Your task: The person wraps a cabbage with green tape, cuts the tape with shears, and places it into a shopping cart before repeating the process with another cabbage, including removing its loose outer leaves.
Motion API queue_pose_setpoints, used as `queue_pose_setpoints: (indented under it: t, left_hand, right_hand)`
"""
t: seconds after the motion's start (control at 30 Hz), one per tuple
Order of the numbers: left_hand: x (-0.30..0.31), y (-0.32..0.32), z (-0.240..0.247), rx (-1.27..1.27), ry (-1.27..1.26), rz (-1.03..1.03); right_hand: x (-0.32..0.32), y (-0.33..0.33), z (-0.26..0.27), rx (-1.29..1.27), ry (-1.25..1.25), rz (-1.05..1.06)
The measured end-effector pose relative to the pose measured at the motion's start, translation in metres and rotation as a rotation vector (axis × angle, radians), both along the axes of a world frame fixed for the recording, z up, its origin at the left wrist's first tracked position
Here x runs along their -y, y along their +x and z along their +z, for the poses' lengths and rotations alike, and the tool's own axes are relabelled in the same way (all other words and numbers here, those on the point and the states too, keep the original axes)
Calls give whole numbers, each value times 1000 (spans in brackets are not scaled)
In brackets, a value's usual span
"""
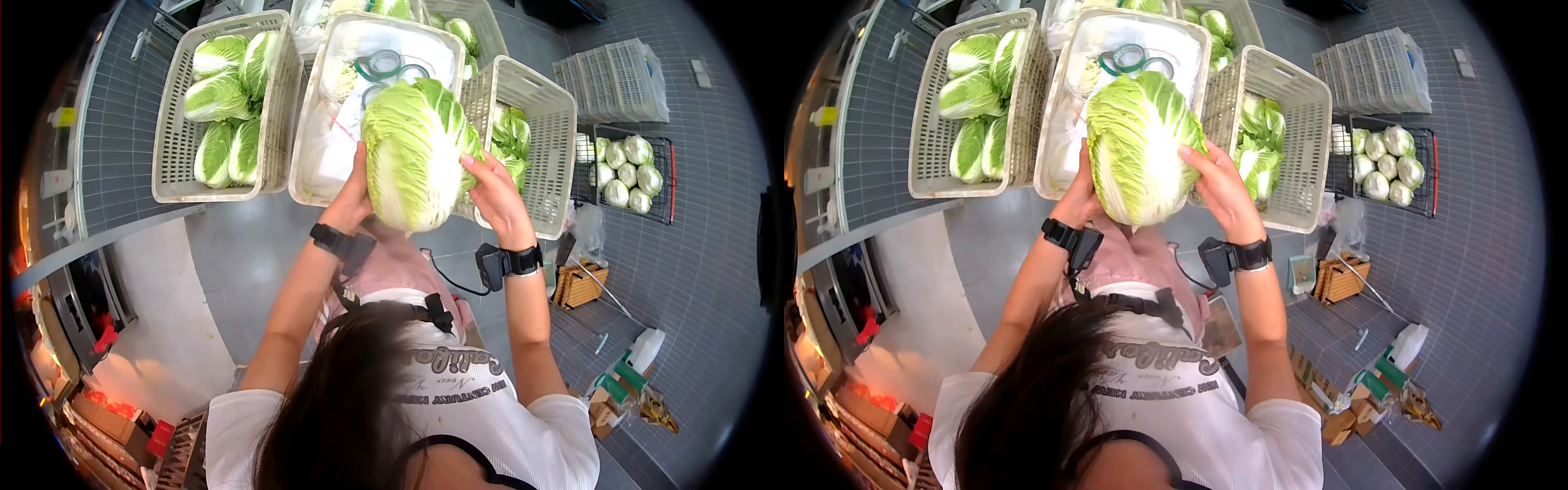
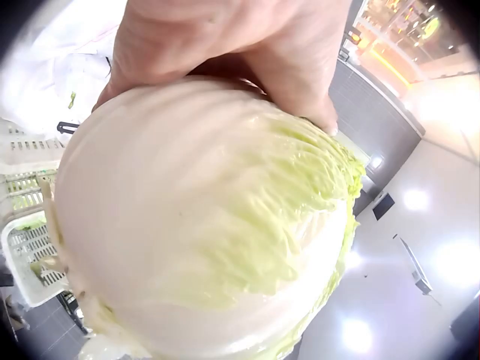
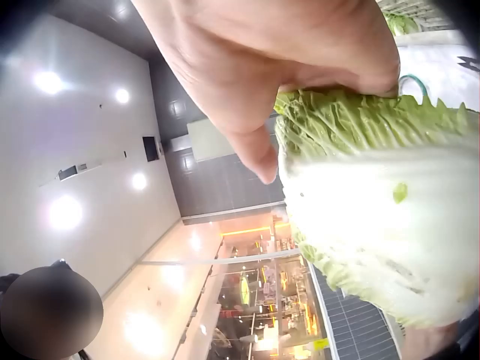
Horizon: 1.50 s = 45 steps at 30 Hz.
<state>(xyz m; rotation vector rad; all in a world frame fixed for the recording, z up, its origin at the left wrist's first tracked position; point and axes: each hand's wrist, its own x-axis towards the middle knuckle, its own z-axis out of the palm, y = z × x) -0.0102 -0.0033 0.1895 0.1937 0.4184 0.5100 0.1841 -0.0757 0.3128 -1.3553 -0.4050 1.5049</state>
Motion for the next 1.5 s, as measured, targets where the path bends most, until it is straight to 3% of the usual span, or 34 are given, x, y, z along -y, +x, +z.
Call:
queue_pose_setpoints:
  t: [0.27,0.63,0.73,0.83,0.9,1.0,1.1,1.2,1.3,1.33,1.43,1.5]
  left_hand:
    - [-7,14,7,-33,-89,-7]
    - [-20,13,-17,-36,-97,-81]
    - [-23,17,-15,-44,-93,-106]
    - [-21,27,-5,7,-105,-111]
    - [-24,34,8,1,-92,-103]
    - [-22,32,10,30,-104,-58]
    - [-20,20,17,-3,-156,-9]
    - [-21,1,9,-44,-119,-86]
    - [-17,-15,5,-144,135,-149]
    - [-14,-16,-1,-160,116,-119]
    - [-23,-14,-23,-16,-173,-202]
    - [-26,-17,-28,44,-247,-189]
  right_hand:
    - [31,25,-11,11,218,-24]
    - [78,37,-34,102,285,-51]
    - [45,29,-31,223,155,-129]
    - [-1,13,-33,764,195,6]
    - [-16,-1,-38,633,124,-103]
    - [-16,6,-59,-20,-122,-73]
    - [-15,3,-60,-115,-130,1]
    - [-5,-1,-76,-246,-83,-131]
    - [16,-6,-111,-464,2,-302]
    - [16,-10,-122,-558,59,-333]
    - [13,-14,-129,-519,-151,-216]
    - [13,-25,-119,-491,-140,-183]
